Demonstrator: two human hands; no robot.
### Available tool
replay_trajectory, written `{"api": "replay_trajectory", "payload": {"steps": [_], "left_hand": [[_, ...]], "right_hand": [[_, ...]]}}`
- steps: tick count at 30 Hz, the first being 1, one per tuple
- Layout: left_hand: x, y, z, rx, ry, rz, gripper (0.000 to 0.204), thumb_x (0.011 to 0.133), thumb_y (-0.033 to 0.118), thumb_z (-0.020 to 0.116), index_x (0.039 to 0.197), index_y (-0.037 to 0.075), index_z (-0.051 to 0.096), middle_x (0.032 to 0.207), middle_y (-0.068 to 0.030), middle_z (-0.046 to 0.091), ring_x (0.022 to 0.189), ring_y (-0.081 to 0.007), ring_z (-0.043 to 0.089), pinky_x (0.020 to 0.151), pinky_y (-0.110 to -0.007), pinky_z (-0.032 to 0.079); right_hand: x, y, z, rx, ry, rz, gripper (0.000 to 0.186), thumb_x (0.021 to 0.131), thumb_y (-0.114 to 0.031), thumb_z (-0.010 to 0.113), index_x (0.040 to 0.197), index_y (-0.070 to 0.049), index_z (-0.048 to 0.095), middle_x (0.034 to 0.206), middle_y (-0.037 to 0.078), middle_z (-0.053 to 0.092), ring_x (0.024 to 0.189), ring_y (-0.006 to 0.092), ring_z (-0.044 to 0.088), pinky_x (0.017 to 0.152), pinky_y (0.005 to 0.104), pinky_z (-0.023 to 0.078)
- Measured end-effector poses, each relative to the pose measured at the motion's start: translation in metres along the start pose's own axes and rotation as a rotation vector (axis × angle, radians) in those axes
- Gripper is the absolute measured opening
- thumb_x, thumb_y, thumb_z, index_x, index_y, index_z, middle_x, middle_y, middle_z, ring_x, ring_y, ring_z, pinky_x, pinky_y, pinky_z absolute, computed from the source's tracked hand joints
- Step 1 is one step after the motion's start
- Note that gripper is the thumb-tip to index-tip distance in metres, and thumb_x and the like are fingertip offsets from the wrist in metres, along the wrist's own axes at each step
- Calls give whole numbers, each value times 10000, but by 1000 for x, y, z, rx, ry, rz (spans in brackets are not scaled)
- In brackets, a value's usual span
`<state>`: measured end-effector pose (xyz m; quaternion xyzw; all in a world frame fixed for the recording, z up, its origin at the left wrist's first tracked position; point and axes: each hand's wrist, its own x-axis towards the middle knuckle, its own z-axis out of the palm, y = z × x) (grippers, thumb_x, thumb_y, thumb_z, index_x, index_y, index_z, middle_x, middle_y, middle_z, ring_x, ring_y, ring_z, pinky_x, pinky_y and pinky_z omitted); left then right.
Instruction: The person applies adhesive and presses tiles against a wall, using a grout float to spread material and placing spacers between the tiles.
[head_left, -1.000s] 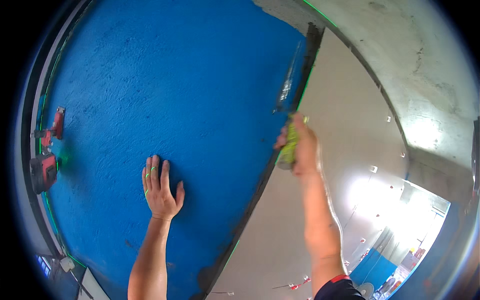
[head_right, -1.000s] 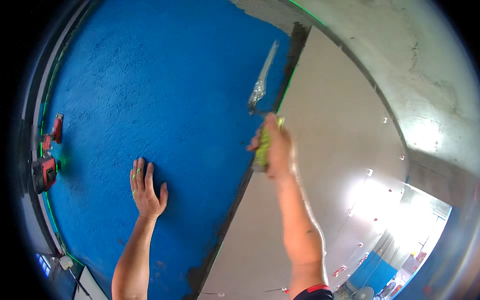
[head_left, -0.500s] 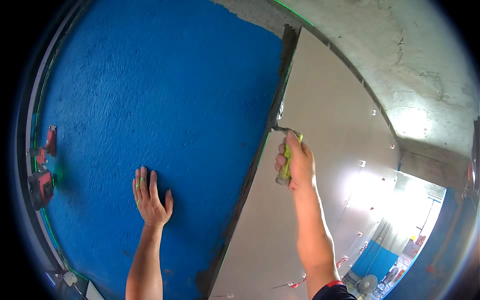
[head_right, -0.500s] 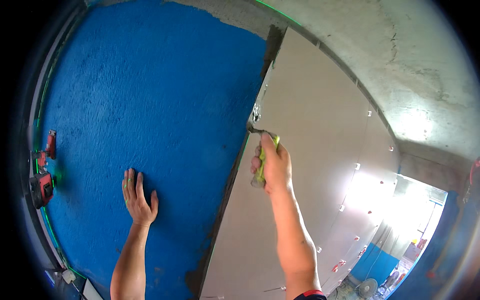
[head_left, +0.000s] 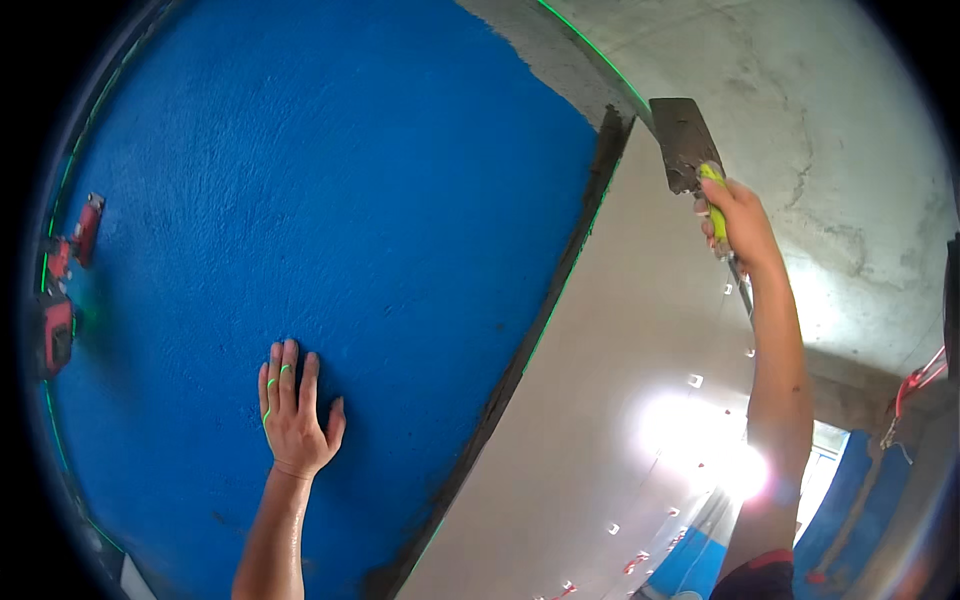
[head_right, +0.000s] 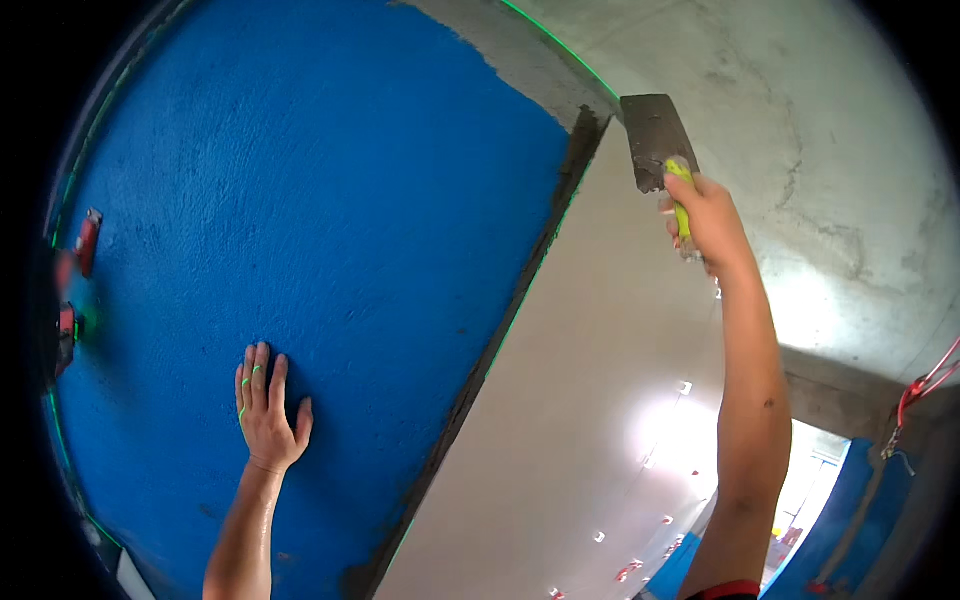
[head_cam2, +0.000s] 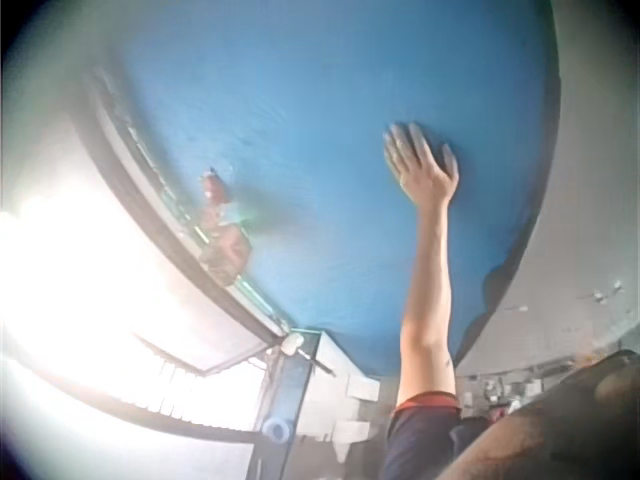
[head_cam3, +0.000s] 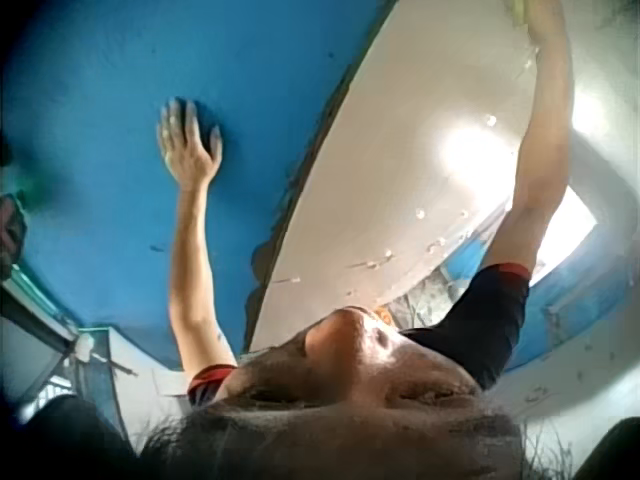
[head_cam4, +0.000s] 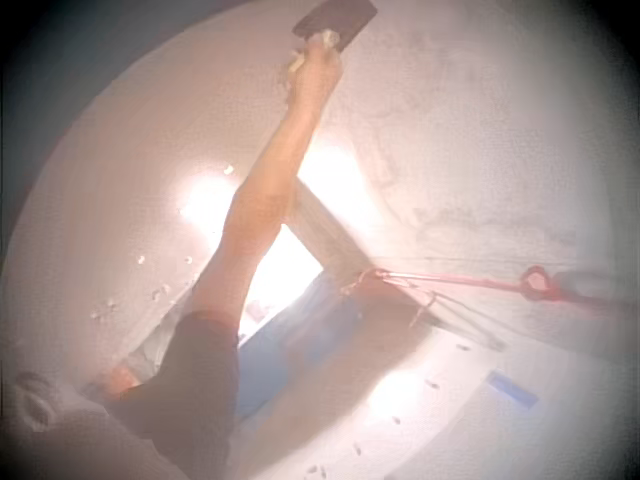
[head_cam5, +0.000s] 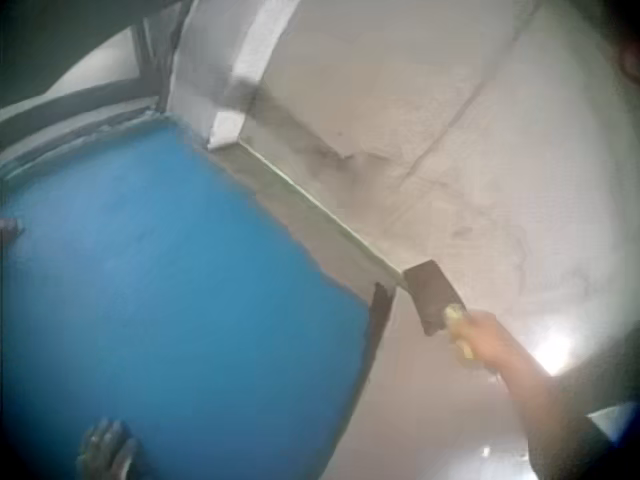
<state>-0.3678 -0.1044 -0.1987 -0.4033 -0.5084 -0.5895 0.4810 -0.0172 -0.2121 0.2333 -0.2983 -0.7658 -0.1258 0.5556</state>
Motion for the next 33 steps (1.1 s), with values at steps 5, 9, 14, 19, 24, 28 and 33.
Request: {"api": "replay_trajectory", "payload": {"steps": [5,9,14,19,24,28,33], "left_hand": [[-3,-1,6,-61,10,-19,615,888,279,534,1451,68,408,1521,-187,362,1432,-379,299,1157,-550,235],[-3,-1,4,-66,7,-30,598,886,265,539,1443,77,427,1514,-183,378,1427,-370,316,1160,-543,243],[-2,0,3,-79,2,-31,587,891,246,539,1444,83,427,1518,-173,375,1428,-354,320,1165,-532,247],[-5,-4,5,-59,31,-18,574,903,242,534,1447,92,427,1528,-159,365,1432,-345,316,1167,-525,246],[-3,-6,4,-80,41,-12,574,911,242,531,1454,92,419,1531,-153,361,1438,-335,307,1171,-517,245],[-4,-3,6,-92,28,-31,576,907,230,543,1455,105,420,1533,-145,361,1437,-331,310,1173,-509,245],[-4,-3,4,-100,3,-48,580,903,225,558,1457,119,421,1531,-133,368,1436,-320,315,1176,-503,245]], "right_hand": [[68,-54,25,-487,-33,-65,289,875,-237,628,813,45,618,686,112,604,513,180,562,437,345,446],[95,-81,52,-795,-63,62,231,842,-150,624,768,67,598,623,144,584,476,233,559,424,383,453],[84,-99,62,-940,-142,108,203,842,-124,607,793,72,585,628,159,580,493,241,567,445,393,491],[39,-121,84,-1062,-343,179,210,845,-124,602,795,77,565,662,164,596,517,235,592,448,396,502],[11,-128,84,-1149,-422,166,288,828,-200,610,683,48,586,578,132,594,459,214,585,476,365,497],[-16,-133,90,-1195,-527,152,388,854,-284,600,611,18,598,510,100,593,411,181,576,490,353,484],[-49,-141,104,-1285,-683,188,397,888,-310,572,643,1,602,525,79,612,442,164,600,511,329,491]]}}
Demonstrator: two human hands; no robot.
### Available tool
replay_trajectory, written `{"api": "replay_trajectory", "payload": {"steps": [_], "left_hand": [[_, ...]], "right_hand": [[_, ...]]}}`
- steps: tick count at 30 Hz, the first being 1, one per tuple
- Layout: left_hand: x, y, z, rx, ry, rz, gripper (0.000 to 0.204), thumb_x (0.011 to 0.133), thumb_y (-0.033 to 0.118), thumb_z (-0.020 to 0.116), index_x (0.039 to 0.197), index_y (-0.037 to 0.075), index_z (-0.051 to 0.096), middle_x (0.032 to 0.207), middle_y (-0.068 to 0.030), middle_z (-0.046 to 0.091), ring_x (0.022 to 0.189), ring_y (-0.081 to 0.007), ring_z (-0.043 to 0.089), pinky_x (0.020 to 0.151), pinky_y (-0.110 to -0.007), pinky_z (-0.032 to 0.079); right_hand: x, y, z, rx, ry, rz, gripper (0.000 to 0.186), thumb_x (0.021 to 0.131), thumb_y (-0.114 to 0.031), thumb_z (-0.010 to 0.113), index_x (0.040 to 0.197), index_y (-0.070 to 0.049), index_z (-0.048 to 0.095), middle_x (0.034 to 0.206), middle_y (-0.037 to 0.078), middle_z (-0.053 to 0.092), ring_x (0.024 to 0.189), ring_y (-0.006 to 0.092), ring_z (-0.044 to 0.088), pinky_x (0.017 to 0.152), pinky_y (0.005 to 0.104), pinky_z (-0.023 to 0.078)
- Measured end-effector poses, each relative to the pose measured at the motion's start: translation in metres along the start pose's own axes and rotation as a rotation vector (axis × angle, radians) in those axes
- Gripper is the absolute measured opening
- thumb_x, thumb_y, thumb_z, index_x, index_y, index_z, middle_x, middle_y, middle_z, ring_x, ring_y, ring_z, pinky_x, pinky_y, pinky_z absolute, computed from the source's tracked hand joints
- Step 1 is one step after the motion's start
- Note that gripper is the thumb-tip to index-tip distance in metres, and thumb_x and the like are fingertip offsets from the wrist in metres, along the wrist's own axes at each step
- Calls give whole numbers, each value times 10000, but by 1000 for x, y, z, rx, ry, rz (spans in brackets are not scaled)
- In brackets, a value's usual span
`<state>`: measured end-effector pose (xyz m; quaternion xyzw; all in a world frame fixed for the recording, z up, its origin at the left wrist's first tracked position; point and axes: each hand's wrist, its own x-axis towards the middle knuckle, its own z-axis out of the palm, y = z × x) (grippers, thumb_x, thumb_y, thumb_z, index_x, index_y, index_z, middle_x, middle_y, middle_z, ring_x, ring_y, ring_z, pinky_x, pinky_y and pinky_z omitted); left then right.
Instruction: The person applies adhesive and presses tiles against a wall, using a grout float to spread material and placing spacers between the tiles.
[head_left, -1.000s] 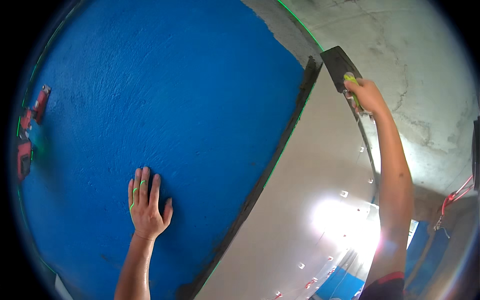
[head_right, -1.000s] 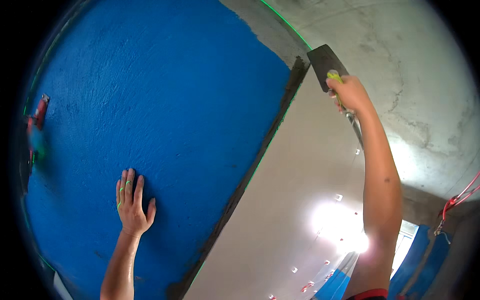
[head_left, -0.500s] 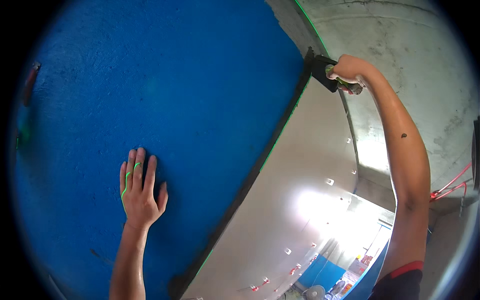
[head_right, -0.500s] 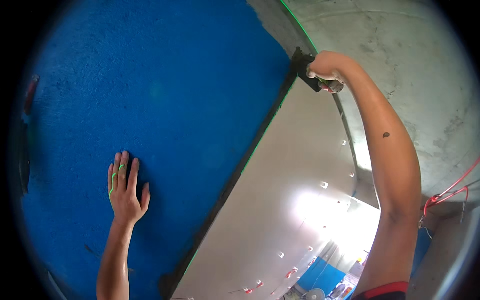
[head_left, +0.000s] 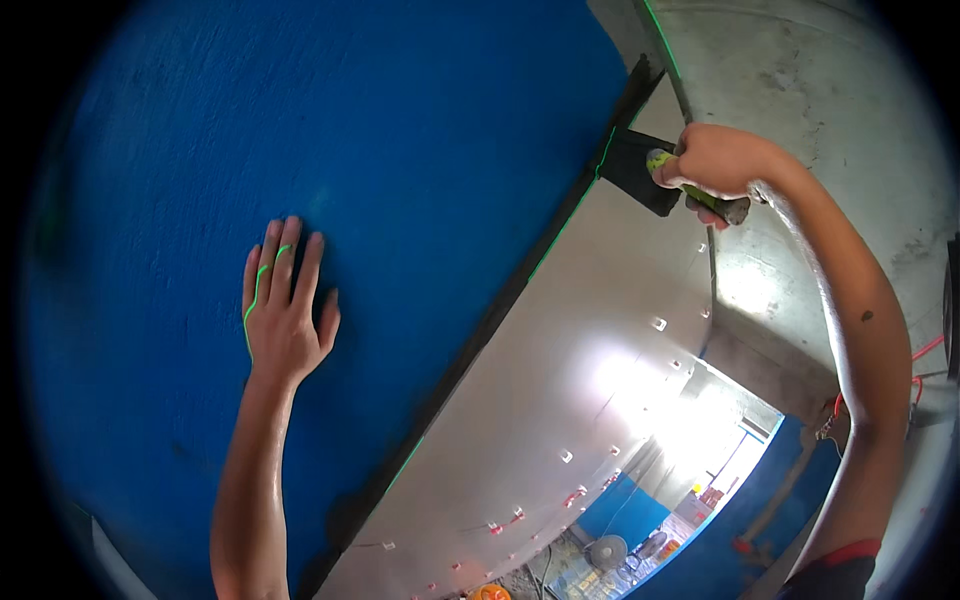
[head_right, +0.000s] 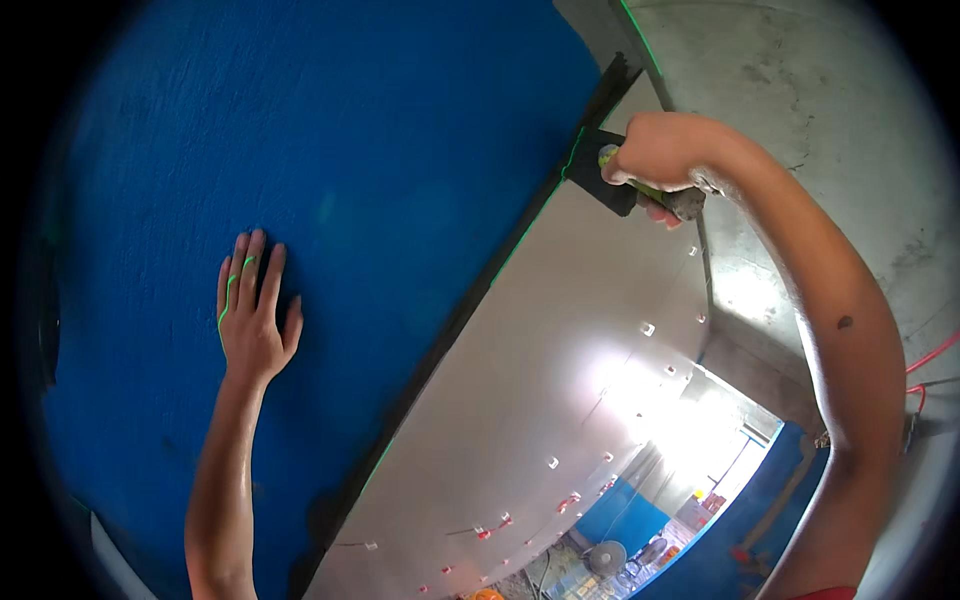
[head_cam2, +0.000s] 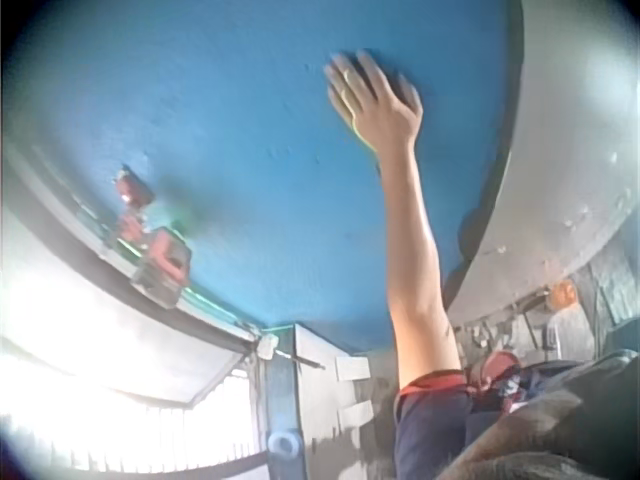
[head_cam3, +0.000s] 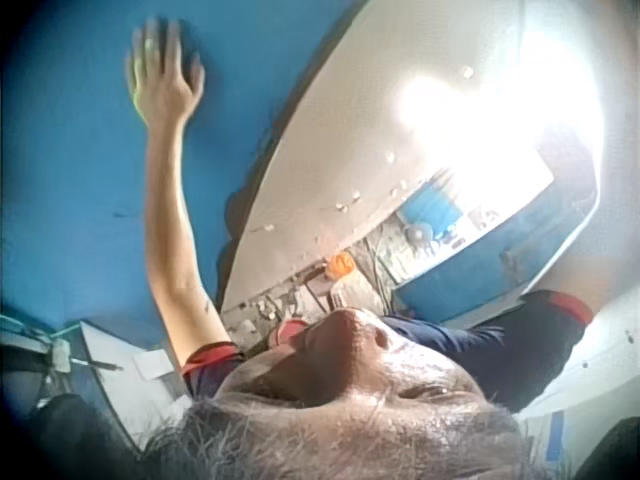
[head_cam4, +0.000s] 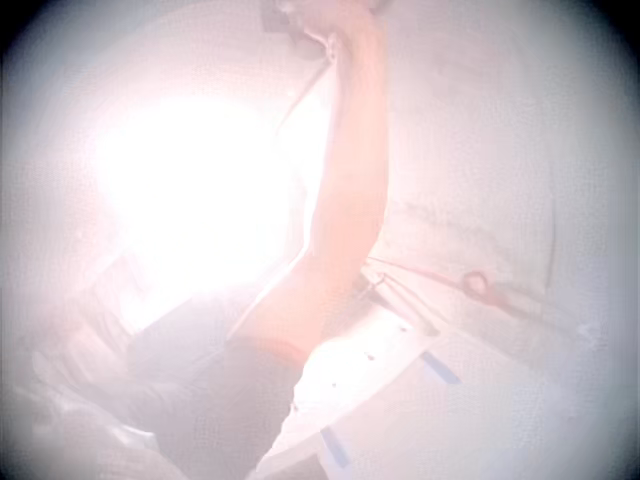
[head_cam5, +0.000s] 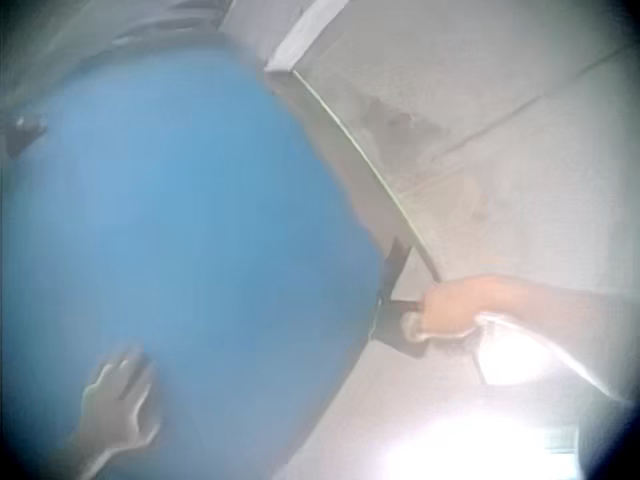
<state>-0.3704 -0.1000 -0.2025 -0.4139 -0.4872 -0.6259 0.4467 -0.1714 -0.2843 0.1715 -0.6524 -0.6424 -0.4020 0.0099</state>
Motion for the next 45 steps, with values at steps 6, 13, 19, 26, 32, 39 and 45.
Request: {"api": "replay_trajectory", "payload": {"steps": [6,13,19,26,32,39,45], "left_hand": [[-1,0,2,-3,35,15,569,909,232,562,1452,129,428,1525,-123,380,1431,-303,330,1170,-498,266],[1,-5,6,46,46,23,558,910,250,579,1442,145,445,1518,-105,394,1423,-295,344,1168,-482,282],[7,6,7,31,53,-4,570,906,245,576,1448,142,434,1523,-113,382,1431,-299,326,1173,-494,262],[-3,-1,-2,79,15,52,581,896,224,554,1443,78,424,1525,-169,360,1432,-359,306,1169,-525,241],[5,5,-8,82,34,78,591,887,218,543,1433,28,417,1518,-202,357,1423,-393,309,1150,-549,252],[3,2,-4,144,8,119,583,899,237,504,1432,18,415,1507,-232,356,1416,-415,311,1152,-543,248],[6,6,1,161,11,116,581,903,246,479,1432,15,415,1504,-231,361,1414,-415,317,1155,-539,245]], "right_hand": [[-33,-25,22,-31,-189,-66,384,909,-318,550,732,16,614,524,70,608,452,154,604,521,316,500],[-63,-41,69,96,-297,-73,376,928,-280,525,829,76,597,597,131,645,522,196,651,540,334,514],[-109,1,110,272,-286,-307,356,930,-343,590,943,12,611,772,211,643,727,342,658,695,409,515],[-162,70,206,1163,-649,8,269,964,-295,576,958,-27,610,724,33,600,576,88,566,471,252,434],[-185,95,275,1971,-308,-33,396,956,-307,544,1156,32,587,757,96,595,498,134,559,414,252,429],[-50,112,227,2292,24,-129,387,965,-381,528,1142,-44,603,754,25,575,501,96,525,403,233,422],[60,136,146,2076,238,-206,316,945,-330,592,1006,-20,613,775,22,579,541,87,544,458,228,451]]}}
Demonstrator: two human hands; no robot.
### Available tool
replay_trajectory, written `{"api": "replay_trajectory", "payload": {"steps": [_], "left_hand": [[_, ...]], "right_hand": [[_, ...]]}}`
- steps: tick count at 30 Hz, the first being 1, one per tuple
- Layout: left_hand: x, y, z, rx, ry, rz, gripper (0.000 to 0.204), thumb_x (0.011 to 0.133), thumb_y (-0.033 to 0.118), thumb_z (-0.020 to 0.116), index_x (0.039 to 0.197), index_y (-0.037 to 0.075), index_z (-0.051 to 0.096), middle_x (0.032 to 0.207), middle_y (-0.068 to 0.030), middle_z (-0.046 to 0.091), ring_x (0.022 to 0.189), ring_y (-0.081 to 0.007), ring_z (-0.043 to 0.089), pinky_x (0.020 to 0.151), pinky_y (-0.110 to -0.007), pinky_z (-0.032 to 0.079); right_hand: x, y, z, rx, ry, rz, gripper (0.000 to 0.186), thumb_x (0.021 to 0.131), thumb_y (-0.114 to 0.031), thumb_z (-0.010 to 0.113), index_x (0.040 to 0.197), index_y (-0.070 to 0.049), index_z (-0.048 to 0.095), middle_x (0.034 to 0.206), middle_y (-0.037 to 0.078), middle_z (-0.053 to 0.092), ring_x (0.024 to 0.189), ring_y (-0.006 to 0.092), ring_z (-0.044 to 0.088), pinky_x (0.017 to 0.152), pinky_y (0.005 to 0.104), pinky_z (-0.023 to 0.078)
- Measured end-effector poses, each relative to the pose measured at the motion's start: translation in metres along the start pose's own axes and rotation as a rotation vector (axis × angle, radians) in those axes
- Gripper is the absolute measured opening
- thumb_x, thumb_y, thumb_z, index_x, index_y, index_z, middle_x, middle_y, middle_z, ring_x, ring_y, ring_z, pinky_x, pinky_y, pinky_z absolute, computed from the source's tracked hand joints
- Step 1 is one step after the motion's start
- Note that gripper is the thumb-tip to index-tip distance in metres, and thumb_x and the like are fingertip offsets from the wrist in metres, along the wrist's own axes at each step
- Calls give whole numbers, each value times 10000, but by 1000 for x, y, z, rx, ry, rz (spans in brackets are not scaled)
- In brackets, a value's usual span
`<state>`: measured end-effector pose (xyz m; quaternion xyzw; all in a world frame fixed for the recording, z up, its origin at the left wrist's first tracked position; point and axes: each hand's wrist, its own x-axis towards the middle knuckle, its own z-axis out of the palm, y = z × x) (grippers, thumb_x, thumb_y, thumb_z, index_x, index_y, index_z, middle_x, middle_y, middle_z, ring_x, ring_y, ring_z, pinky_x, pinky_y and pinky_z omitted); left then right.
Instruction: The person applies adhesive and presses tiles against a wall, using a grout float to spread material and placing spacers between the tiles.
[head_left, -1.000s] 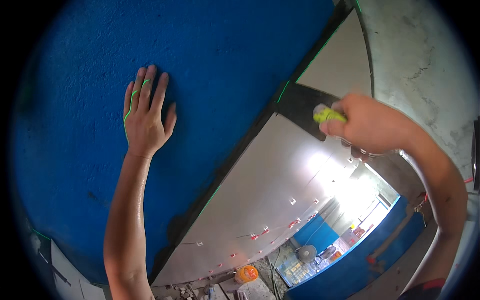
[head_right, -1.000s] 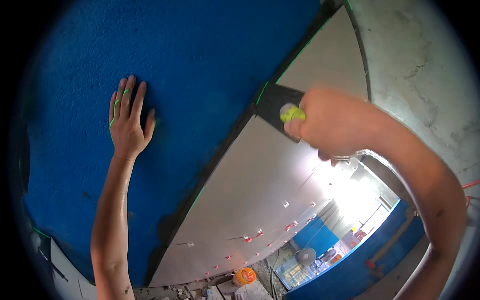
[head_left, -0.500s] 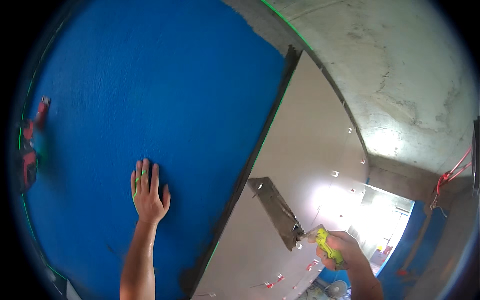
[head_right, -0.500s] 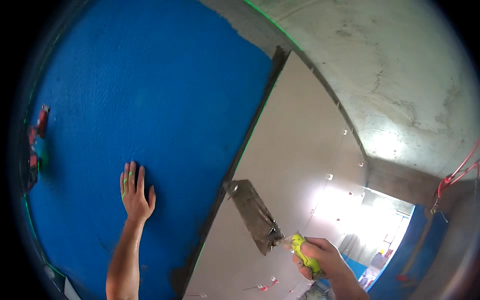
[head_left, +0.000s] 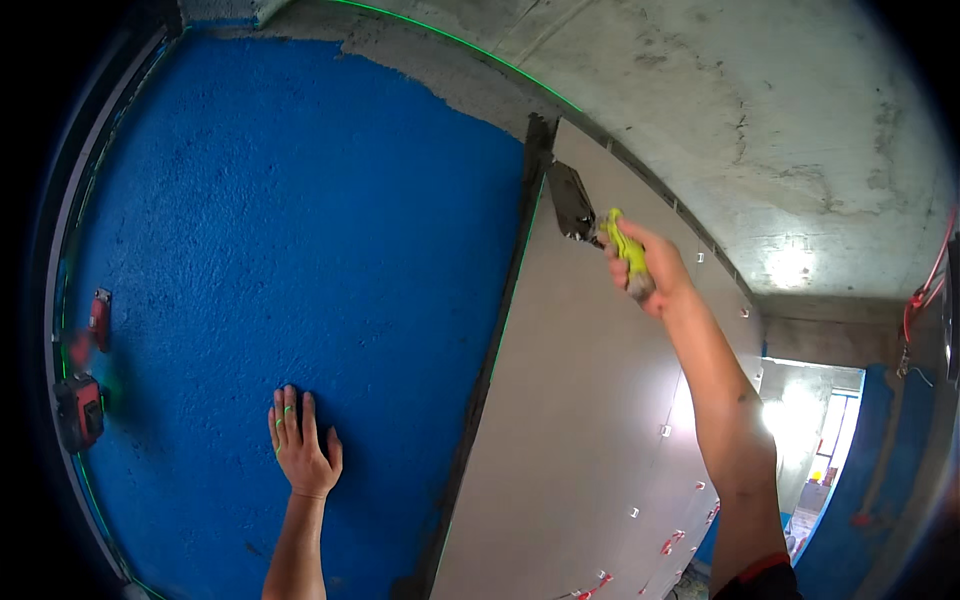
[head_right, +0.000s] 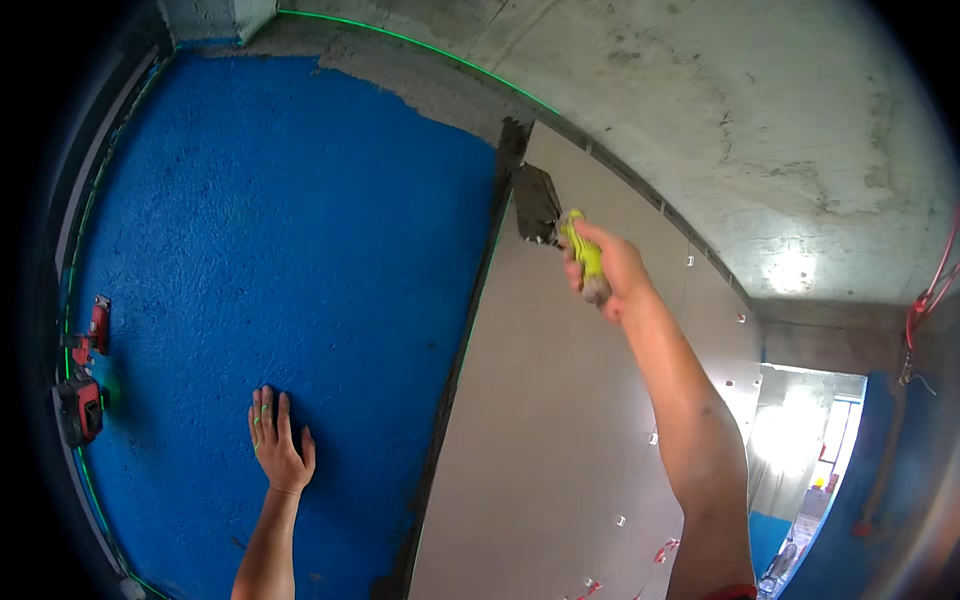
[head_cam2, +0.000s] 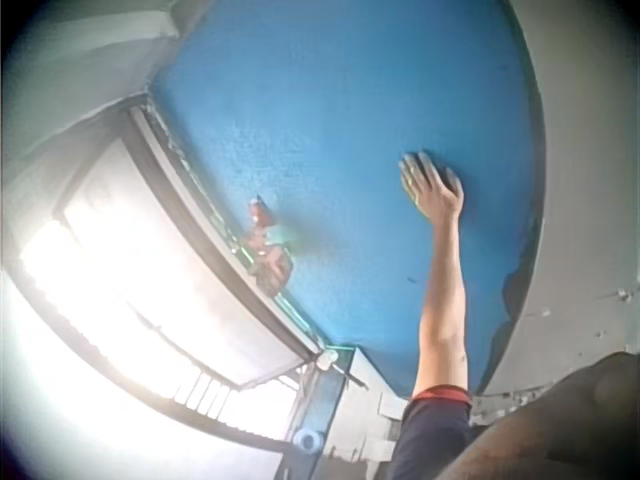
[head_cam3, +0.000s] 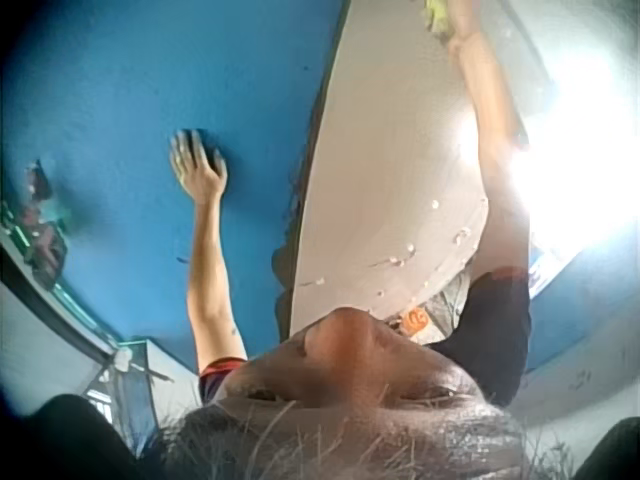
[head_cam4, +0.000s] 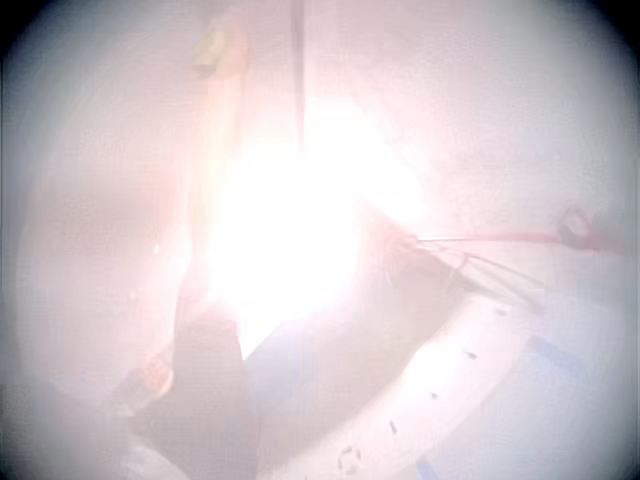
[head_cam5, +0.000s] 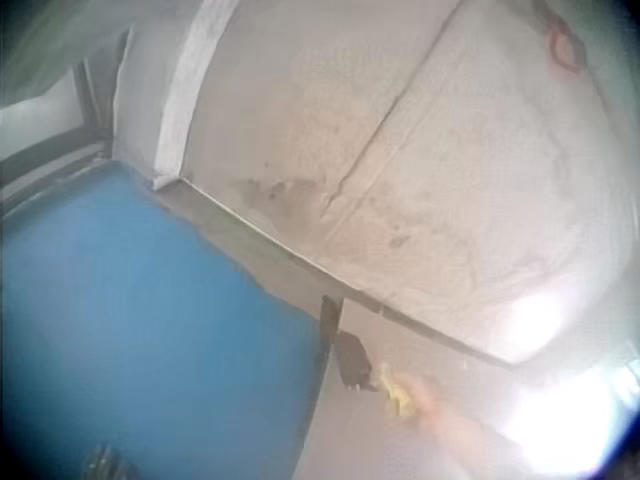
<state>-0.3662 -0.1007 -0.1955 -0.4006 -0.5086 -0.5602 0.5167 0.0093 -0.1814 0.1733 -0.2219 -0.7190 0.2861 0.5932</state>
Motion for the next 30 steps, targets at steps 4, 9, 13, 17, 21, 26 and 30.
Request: {"api": "replay_trajectory", "payload": {"steps": [4,9,13,17,21,26,30], "left_hand": [[-1,-1,-4,4,-15,-8,578,925,249,469,1450,21,387,1520,-224,337,1428,-409,288,1156,-554,238],[-2,-1,-4,-3,-14,-14,566,923,246,485,1441,33,407,1514,-217,351,1427,-398,294,1154,-553,243],[2,1,-3,-17,-15,-16,556,923,238,503,1437,44,419,1514,-200,360,1425,-381,304,1149,-552,253],[2,2,9,-24,-29,-26,548,923,228,507,1435,51,426,1512,-186,368,1423,-372,310,1148,-549,259],[0,-7,8,0,13,8,542,924,228,512,1433,61,429,1501,-181,381,1418,-371,319,1150,-541,263],[0,5,9,9,45,3,563,923,255,514,1437,52,406,1493,-194,377,1406,-388,324,1142,-539,269],[2,1,8,52,-37,1,582,948,295,479,1460,48,357,1511,-195,328,1425,-391,266,1169,-540,197]], "right_hand": [[53,-24,6,5,-43,-12,284,948,-307,590,976,-24,582,781,31,577,556,89,548,456,226,450],[104,-53,13,41,-110,-33,308,949,-291,590,1044,-4,530,809,52,572,549,78,513,464,193,484],[128,-73,7,253,-222,-48,286,969,-249,570,1099,4,537,821,32,547,563,63,495,475,185,474],[56,-30,-12,252,-274,-257,321,982,-250,555,1142,27,535,838,30,562,596,60,499,502,180,459],[-66,82,-58,424,-261,-109,340,988,-288,482,1231,-53,524,857,5,569,558,61,479,476,190,424],[-269,203,-80,754,-15,386,451,927,-385,452,1224,-48,499,690,63,545,413,167,464,346,309,394],[-344,255,-41,787,-40,669,426,912,-382,499,1129,-16,503,676,67,527,401,168,469,341,319,404]]}}
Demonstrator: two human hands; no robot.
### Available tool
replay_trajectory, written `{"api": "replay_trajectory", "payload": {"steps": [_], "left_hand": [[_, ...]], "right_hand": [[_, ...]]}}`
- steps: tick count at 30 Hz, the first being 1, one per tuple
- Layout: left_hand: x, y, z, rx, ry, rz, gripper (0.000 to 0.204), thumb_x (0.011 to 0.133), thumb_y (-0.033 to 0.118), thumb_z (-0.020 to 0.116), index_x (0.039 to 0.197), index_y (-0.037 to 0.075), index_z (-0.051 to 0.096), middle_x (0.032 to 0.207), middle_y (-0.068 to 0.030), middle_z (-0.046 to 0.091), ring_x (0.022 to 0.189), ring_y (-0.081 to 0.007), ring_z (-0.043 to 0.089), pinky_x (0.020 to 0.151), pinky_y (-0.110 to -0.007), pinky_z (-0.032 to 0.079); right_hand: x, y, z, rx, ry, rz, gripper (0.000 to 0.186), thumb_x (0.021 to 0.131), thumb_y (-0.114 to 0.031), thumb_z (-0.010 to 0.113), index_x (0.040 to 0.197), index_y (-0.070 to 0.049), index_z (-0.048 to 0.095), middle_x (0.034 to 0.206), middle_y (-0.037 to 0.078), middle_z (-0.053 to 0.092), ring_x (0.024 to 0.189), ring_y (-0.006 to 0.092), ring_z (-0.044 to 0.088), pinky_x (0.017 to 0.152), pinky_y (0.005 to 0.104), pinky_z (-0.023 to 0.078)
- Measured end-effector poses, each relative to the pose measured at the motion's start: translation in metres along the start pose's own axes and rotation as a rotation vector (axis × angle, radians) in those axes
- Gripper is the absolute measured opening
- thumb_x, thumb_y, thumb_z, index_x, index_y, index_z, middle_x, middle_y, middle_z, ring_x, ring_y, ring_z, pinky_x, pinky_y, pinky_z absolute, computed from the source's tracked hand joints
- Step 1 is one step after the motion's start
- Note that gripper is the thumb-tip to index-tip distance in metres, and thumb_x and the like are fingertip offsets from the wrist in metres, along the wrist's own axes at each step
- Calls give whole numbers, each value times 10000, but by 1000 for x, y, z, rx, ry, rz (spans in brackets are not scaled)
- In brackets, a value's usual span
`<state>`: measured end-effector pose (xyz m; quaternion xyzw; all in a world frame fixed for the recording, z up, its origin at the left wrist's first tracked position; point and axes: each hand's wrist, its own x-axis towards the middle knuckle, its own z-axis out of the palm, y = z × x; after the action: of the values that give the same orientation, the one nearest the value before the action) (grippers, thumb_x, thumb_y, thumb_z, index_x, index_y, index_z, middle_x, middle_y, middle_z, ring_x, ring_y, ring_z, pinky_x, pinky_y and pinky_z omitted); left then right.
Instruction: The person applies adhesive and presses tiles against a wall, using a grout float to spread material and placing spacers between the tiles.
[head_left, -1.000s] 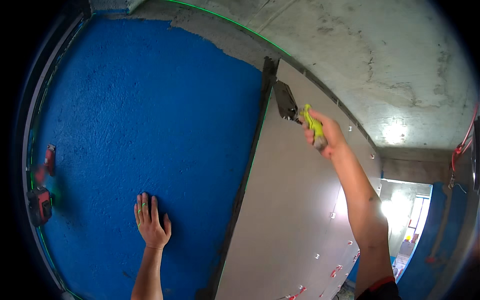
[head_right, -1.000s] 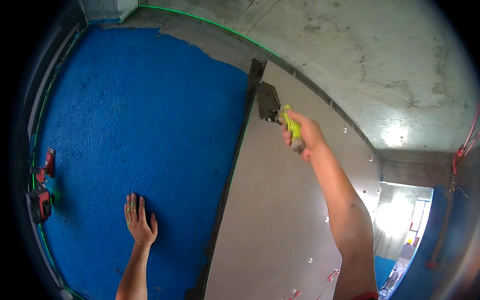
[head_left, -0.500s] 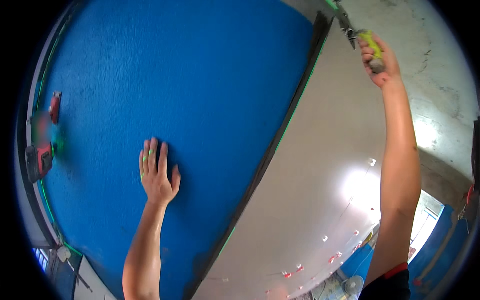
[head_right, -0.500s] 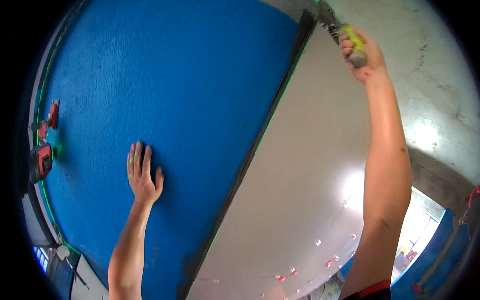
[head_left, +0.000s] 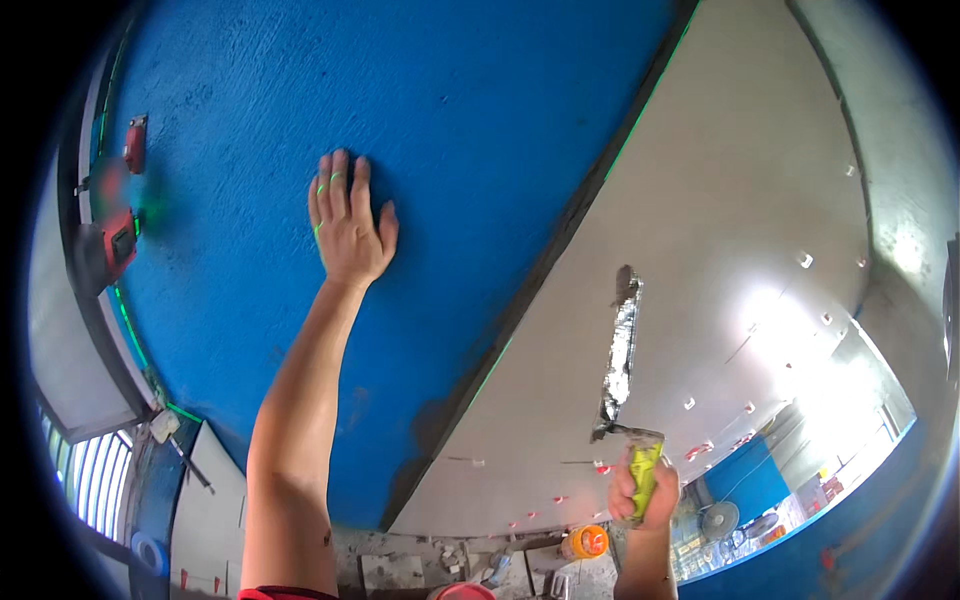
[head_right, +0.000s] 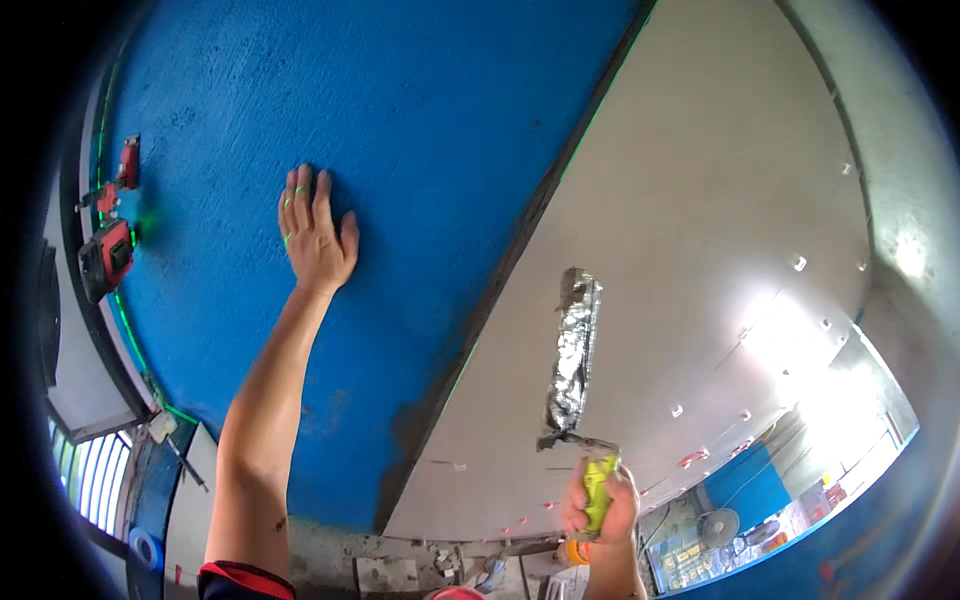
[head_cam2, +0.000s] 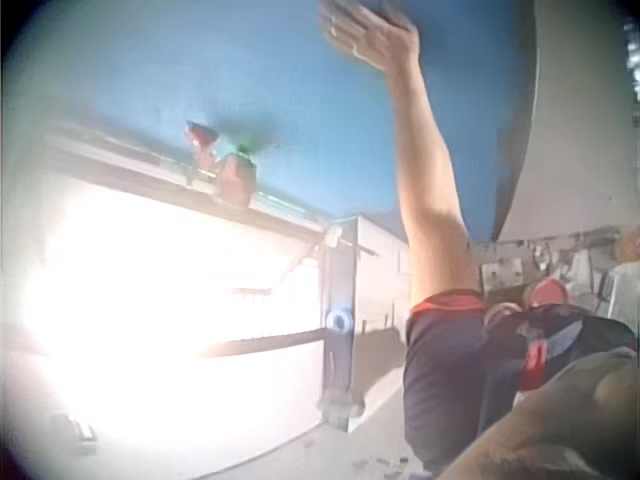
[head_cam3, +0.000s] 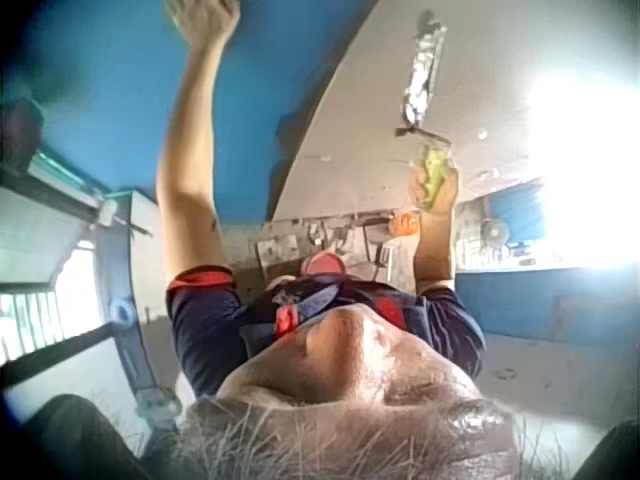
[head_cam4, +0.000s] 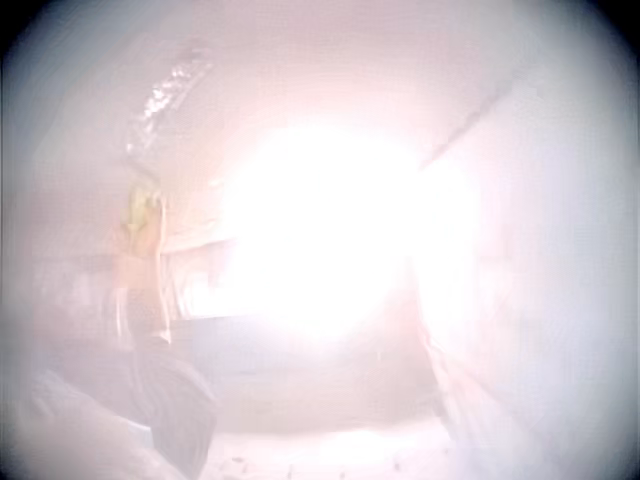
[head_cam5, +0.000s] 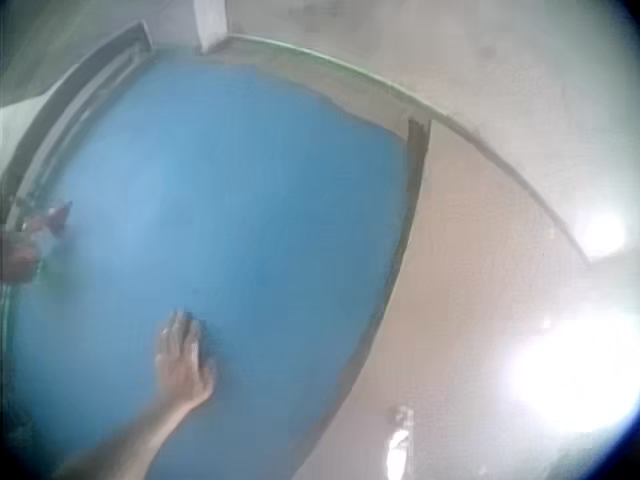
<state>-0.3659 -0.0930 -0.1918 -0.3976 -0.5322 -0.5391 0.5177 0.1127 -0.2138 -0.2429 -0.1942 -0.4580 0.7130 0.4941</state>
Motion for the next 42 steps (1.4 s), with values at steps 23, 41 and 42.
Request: {"api": "replay_trajectory", "payload": {"steps": [23,41,42], "left_hand": [[-2,-21,-8,-81,-9,92,643,912,371,558,1483,138,379,1543,-127,331,1431,-334,302,1151,-499,278],[-6,-22,0,-9,10,176,598,930,386,529,1455,120,427,1491,-150,389,1398,-353,350,1142,-501,302],[-6,-21,2,-14,31,181,597,934,395,525,1456,121,428,1485,-150,394,1395,-356,353,1138,-503,308]], "right_hand": [[135,-117,187,-103,-272,-142,283,996,-291,465,1075,-28,533,742,18,529,468,121,486,430,285,462],[56,129,88,-199,129,80,189,947,-200,569,1003,-25,526,782,64,551,562,157,549,499,298,445],[53,142,75,-184,90,70,175,948,-179,571,991,-19,516,780,60,543,572,154,551,508,302,454]]}}
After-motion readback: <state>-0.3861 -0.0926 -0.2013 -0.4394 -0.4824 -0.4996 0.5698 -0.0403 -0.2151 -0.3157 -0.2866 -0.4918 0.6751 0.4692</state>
